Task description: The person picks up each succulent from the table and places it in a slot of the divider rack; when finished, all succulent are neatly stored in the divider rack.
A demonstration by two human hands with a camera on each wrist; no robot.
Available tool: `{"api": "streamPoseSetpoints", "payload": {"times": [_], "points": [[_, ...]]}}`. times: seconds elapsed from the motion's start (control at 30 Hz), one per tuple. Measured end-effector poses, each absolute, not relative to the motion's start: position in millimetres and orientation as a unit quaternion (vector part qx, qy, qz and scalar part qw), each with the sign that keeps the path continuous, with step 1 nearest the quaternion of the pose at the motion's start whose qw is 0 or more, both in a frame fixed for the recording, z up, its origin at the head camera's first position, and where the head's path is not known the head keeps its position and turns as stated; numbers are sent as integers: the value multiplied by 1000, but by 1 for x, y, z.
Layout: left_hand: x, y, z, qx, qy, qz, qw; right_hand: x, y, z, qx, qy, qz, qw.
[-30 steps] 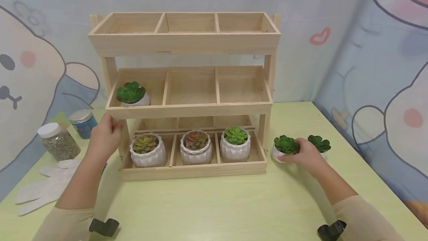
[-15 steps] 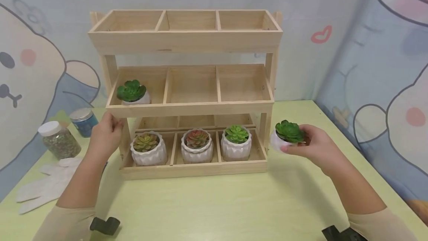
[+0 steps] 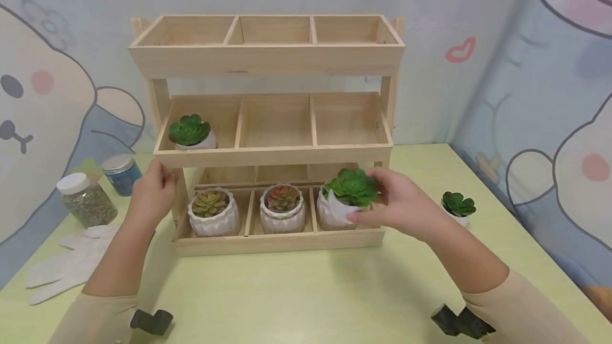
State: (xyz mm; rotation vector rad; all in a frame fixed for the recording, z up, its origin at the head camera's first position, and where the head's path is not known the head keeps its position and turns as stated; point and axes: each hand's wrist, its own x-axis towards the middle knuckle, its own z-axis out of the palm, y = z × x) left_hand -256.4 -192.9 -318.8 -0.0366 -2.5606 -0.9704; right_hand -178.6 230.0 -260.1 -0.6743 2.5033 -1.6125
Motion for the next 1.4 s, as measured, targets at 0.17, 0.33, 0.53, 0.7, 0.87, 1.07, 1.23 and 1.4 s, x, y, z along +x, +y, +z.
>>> {"api": "streamPoseSetpoints", "payload": {"times": [0.17, 0.33, 0.53, 0.7, 0.87, 1.07, 1.23, 1.4], "points": [[-257, -193, -319, -14, -916, -344, 204, -192, 201, -248, -252, 817, -516, 55], [-257, -193, -318, -15, -918, -341, 203, -209, 170, -235, -276, 815, -506, 55], [-257, -192, -319, -16, -917, -347, 196, -229, 142, -215, -276, 829, -484, 37], [-259, -192, -322, -17, -917, -344, 200, -246, 124, -199, -253, 837, -485, 14], [-259, -193, -322, -11, -918, -339, 203, -265, 113, -187, -240, 831, -502, -1], [-258, -193, -320, -9, -919, -340, 200, -286, 109, -185, -215, 863, -456, -37], [-257, -193, -319, -12, -919, -339, 202, -299, 111, -191, -192, 900, -388, -51], [-256, -193, -319, -14, -919, -337, 203, -303, 108, -196, -191, 924, -330, -33]]}}
